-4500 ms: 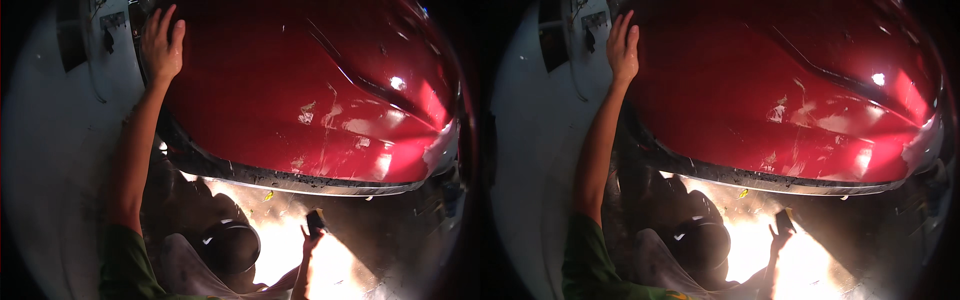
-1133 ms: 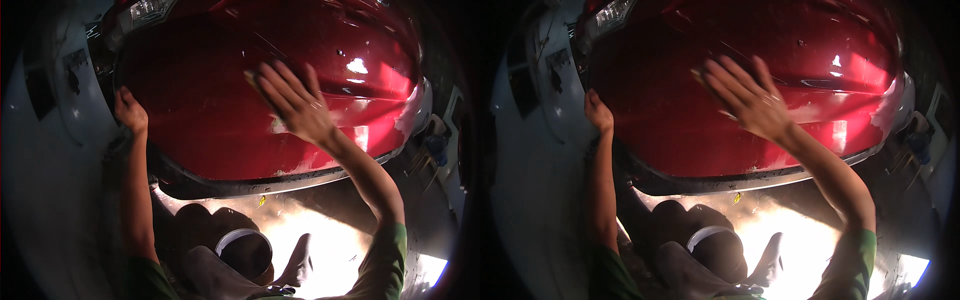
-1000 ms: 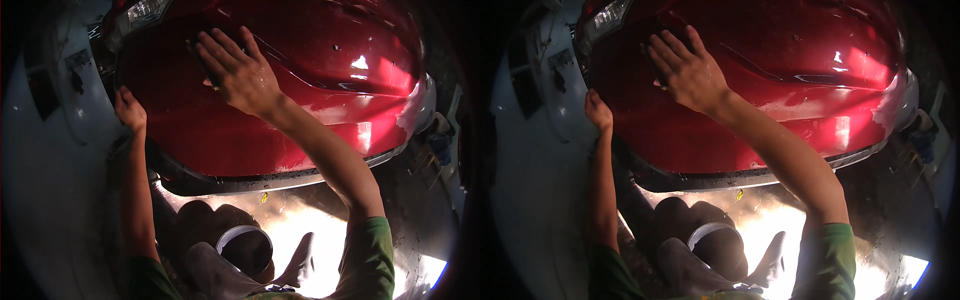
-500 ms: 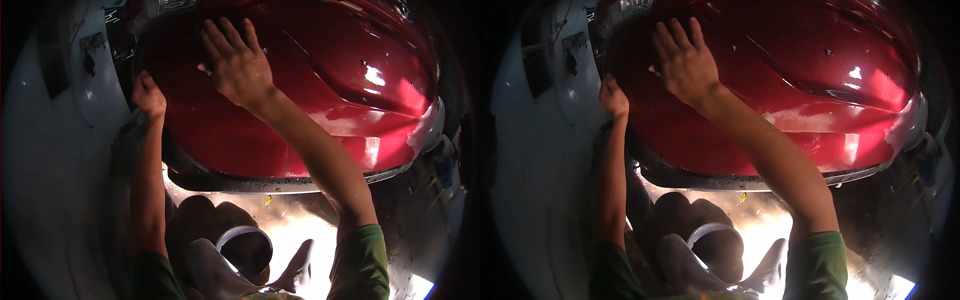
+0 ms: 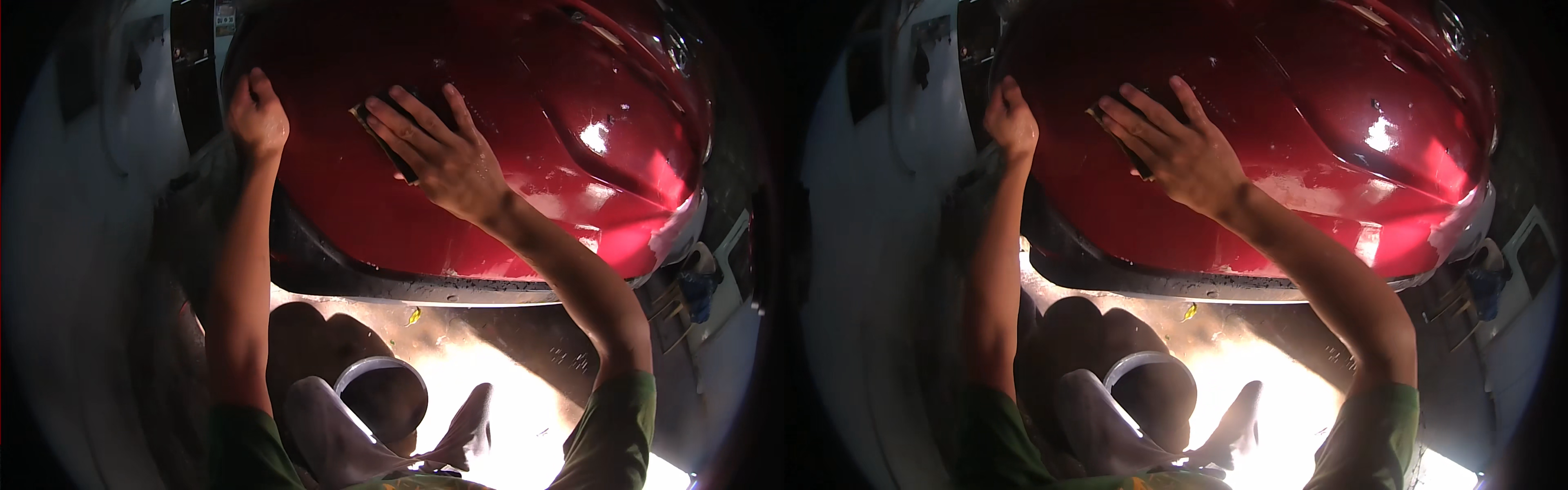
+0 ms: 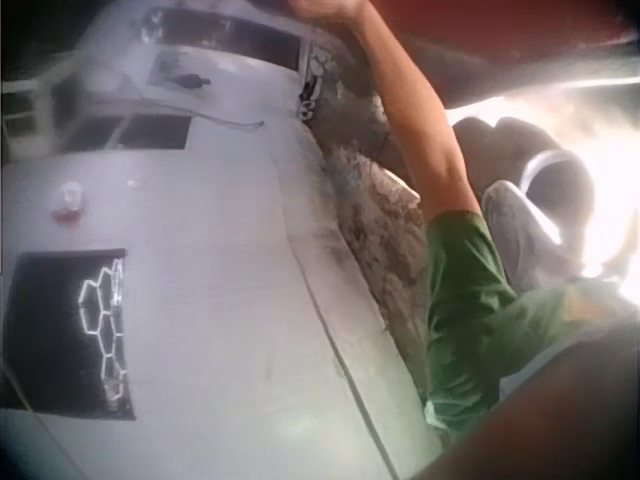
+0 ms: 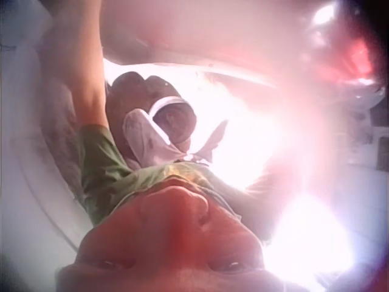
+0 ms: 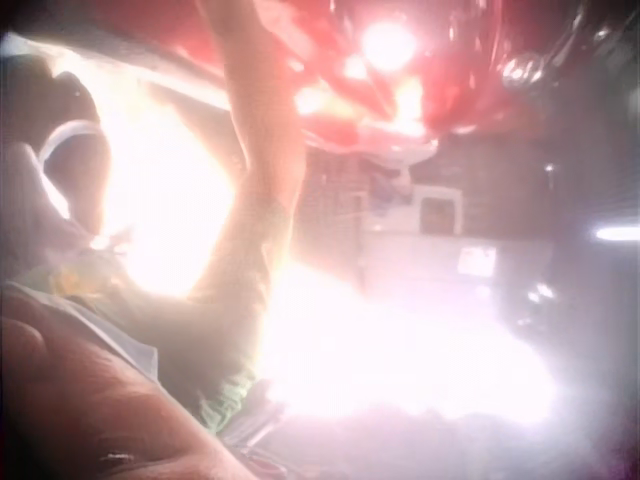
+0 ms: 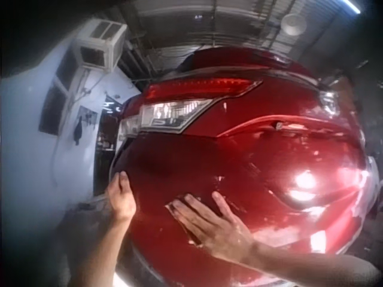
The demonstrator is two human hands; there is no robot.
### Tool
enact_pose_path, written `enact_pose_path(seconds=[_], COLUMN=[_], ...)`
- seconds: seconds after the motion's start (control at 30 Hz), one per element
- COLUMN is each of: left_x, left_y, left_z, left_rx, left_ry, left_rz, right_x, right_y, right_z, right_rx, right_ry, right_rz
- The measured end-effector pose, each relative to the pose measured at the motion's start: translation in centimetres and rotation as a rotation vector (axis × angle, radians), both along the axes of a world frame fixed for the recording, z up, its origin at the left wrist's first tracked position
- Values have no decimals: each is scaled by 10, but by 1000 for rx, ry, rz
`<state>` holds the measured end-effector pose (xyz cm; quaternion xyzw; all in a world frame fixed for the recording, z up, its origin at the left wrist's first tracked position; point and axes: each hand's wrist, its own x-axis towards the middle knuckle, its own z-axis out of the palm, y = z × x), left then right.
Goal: The person sands the surface of a red car part using a sanding block and water from a bucket. They repeatedly dip the sanding block and their hands into the water to wet the surface and continue sanding.
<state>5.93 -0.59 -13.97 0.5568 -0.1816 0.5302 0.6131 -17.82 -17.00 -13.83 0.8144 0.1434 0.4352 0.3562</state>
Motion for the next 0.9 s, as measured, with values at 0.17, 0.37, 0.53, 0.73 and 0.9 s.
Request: enact_pose_path(seconds=[0.17, 0.37, 0.53, 0.73, 0.9], left_x=[-5, -9, -191, -296, -296], left_y=[7, 21, -10, 19, 37], left_z=[3, -3, -127, -291, -295], left_rx=[22, 122, 203, 377, 311], left_ry=[50, -15, 247, 887, 756], left_rz=[-56, 117, -537, -1326, -1458], right_x=[-94, -235, -247, -205, -219], right_y=[-71, -83, -28, 43, 43], right_z=[-38, -95, -189, -238, -257], right_rx=[-40, 580, 2026, 2511, 2496], right_ry=[190, 280, 23, 180, 508], right_rz=[-199, -456, 183, 438, 562])
